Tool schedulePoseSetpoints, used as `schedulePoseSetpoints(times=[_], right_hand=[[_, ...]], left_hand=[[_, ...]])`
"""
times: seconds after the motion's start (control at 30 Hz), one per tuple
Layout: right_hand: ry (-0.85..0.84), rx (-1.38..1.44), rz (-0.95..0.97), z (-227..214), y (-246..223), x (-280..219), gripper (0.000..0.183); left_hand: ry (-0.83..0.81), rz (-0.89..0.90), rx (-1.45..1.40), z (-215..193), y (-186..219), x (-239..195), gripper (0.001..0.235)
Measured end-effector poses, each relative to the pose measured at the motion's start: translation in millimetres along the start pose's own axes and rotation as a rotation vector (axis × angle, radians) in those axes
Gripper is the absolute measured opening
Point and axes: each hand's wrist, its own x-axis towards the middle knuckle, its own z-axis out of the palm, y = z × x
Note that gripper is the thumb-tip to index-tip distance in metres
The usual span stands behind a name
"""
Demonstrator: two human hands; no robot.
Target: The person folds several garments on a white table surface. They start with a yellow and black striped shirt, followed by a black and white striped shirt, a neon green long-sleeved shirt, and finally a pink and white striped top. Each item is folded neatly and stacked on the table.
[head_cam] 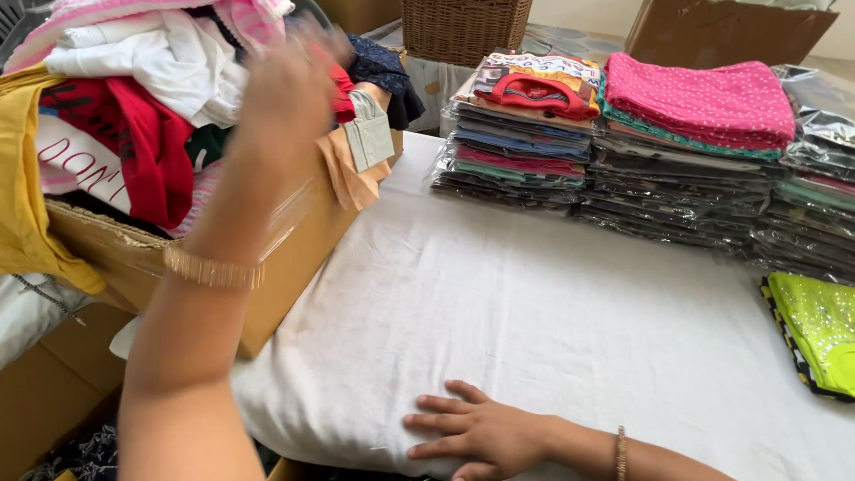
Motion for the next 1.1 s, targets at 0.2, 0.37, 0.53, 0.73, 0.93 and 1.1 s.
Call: schedulePoseSetpoints(times=[0.2, 0.37, 0.53, 0.73, 0.93, 1.1], right_hand=[[-0.107, 1.124, 0.248, 1.0, 8.1, -4.9, 0.067], [-0.039, 1.136, 0.285, 9.0, 9.0, -12.9, 0.052], [0.167, 1.120, 0.722, -2.1, 47.5, -24.5, 0.061], [1.305, 0.921, 1.027, -63.3, 119.9, -94.0, 0.093], [1.504, 0.524, 1.075, -122.8, 125.9, -173.8, 0.006], [1.310, 0.457, 1.178, -151.4, 120.9, -173.1, 0.011]], left_hand=[[0.426, -0.235, 0.071, 135.7, -154.1, 54.8, 0.021], [0.562, -0.312, -0.064, 34.7, -56.5, 90.0, 0.017], [0.646, 0.037, -0.188, -20.4, 95.2, 122.3, 0.015], [0.071, 0.373, -1.279, -102.1, 314.4, 56.6, 0.016], [-0.241, -0.051, -2.076, -27.9, 342.4, 26.3, 0.017], [-0.386, -0.483, -2.023, 61.2, 346.9, -6.3, 0.020]])
